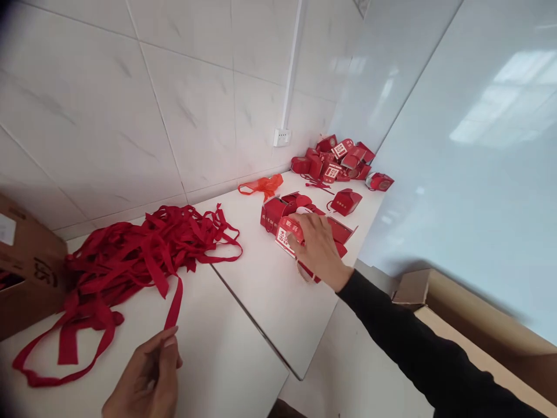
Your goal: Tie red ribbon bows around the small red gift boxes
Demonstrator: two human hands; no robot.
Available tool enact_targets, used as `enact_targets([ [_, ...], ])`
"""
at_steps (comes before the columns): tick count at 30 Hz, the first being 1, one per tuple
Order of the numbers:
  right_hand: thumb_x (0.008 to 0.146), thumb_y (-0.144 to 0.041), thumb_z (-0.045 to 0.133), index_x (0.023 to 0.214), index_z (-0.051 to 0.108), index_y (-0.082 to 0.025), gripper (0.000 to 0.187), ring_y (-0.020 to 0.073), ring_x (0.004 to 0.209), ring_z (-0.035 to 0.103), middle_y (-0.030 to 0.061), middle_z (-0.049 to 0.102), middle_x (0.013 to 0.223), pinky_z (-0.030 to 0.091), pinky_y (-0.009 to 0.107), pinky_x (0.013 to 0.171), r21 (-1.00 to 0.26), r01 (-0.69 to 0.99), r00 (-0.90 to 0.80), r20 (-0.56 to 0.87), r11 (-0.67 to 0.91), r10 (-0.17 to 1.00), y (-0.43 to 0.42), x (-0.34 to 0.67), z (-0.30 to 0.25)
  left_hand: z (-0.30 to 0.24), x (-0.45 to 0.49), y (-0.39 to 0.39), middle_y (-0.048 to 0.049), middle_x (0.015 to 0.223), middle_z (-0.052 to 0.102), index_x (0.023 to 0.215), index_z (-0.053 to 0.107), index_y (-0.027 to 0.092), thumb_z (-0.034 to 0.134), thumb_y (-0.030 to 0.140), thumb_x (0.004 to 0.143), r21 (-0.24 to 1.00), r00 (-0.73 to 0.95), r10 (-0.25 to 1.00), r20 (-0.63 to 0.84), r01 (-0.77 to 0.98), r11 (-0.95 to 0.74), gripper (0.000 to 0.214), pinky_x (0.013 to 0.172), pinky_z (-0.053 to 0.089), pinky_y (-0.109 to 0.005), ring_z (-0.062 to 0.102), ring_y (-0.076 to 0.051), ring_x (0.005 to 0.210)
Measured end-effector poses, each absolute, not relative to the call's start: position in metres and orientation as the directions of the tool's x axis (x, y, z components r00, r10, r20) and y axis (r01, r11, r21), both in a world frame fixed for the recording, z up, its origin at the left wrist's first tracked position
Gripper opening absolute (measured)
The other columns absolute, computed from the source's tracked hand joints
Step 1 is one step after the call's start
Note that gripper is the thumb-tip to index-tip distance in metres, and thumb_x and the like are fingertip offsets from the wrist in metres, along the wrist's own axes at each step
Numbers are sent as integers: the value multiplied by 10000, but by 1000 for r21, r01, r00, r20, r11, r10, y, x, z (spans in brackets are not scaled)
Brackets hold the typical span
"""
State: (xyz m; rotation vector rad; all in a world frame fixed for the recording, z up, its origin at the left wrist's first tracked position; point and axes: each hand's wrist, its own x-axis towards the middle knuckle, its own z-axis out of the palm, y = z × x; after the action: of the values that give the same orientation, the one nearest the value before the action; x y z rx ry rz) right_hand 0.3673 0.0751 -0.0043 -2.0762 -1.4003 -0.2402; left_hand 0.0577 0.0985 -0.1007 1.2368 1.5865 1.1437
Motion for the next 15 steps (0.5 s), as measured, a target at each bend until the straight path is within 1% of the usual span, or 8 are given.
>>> enact_targets([
  [1, 901, -309, 625, 1228, 657, -184, 351, 390, 1277, 500, 179, 638, 1314, 359, 589, 1126, -334, 896, 426, 470, -291, 773, 79, 377, -4, -104, 59, 100, 7, 665, 674, 963, 768, 216, 667, 568, 723, 958, -176, 982, -68, 263, 114, 439, 602, 546, -240, 656, -159, 626],
  [3, 869, -288, 692, 1184, 679, -172, 336, 404, 1260, 512, 190, 652, 1277, 366, 621, 1103, -252, 900, 435, 453, -357, 778, 85, 389, -6, -107, 61, 98, 19, 690, 680, 983, 768, 234, 635, 589, 763, 950, -165, 984, -70, 291, 116, 438, 656, 540, -238, 653, -145, 633],
  [6, 924, -285, 703, 1043, 693, -177, 161, 312, 1160, 595, 108, 689, 1135, 439, 558, 1050, -172, 900, 435, 420, -401, 796, 92, 396, -13, -108, 63, 91, 26, 720, 695, 983, 765, 247, 605, 552, 826, 945, -147, 988, -51, 313, 95, 378, 700, 531, -238, 667, -140, 654],
  [8, 969, -306, 683, 992, 683, -178, 129, 254, 1096, 627, 60, 689, 1083, 472, 507, 1023, -145, 907, 419, 414, -395, 808, 95, 394, -16, -110, 61, 89, 17, 728, 713, 978, 767, 239, 608, 536, 834, 948, -120, 992, -33, 311, 69, 366, 685, 541, -237, 683, -148, 656],
  [10, 980, -292, 668, 976, 674, -175, 117, 249, 1051, 641, 58, 689, 1042, 489, 497, 995, -145, 920, 390, 421, -364, 819, 96, 387, -15, -116, 59, 91, -3, 734, 732, 968, 772, 223, 627, 539, 824, 953, -66, 998, -3, 302, 23, 377, 644, 557, -237, 697, -160, 645],
  [12, 977, -252, 642, 973, 665, -180, 75, 266, 1021, 646, 81, 690, 1024, 505, 489, 962, -173, 941, 337, 427, -290, 839, 93, 373, -13, -123, 56, 95, -26, 745, 740, 958, 772, 206, 639, 550, 829, 958, -1, 999, 48, 282, -46, 391, 606, 568, -241, 699, -169, 638],
  [14, 984, -236, 609, 974, 655, -197, 61, 258, 961, 657, 93, 688, 1026, 541, 423, 873, -229, 960, 249, 414, -165, 876, 86, 353, -10, -127, 54, 96, -48, 816, 743, 1008, 759, 201, 626, 532, 877, 950, 36, 991, 130, 281, -135, 379, 607, 573, -251, 703, -179, 696],
  [15, 995, -242, 594, 975, 649, -207, 68, 240, 920, 661, 88, 685, 1021, 552, 376, 809, -264, 961, 192, 401, -87, 896, 82, 341, -9, -127, 54, 96, -62, 893, 744, 1075, 740, 202, 617, 506, 904, 938, 50, 981, 188, 287, -195, 370, 641, 581, -265, 706, -189, 761],
])
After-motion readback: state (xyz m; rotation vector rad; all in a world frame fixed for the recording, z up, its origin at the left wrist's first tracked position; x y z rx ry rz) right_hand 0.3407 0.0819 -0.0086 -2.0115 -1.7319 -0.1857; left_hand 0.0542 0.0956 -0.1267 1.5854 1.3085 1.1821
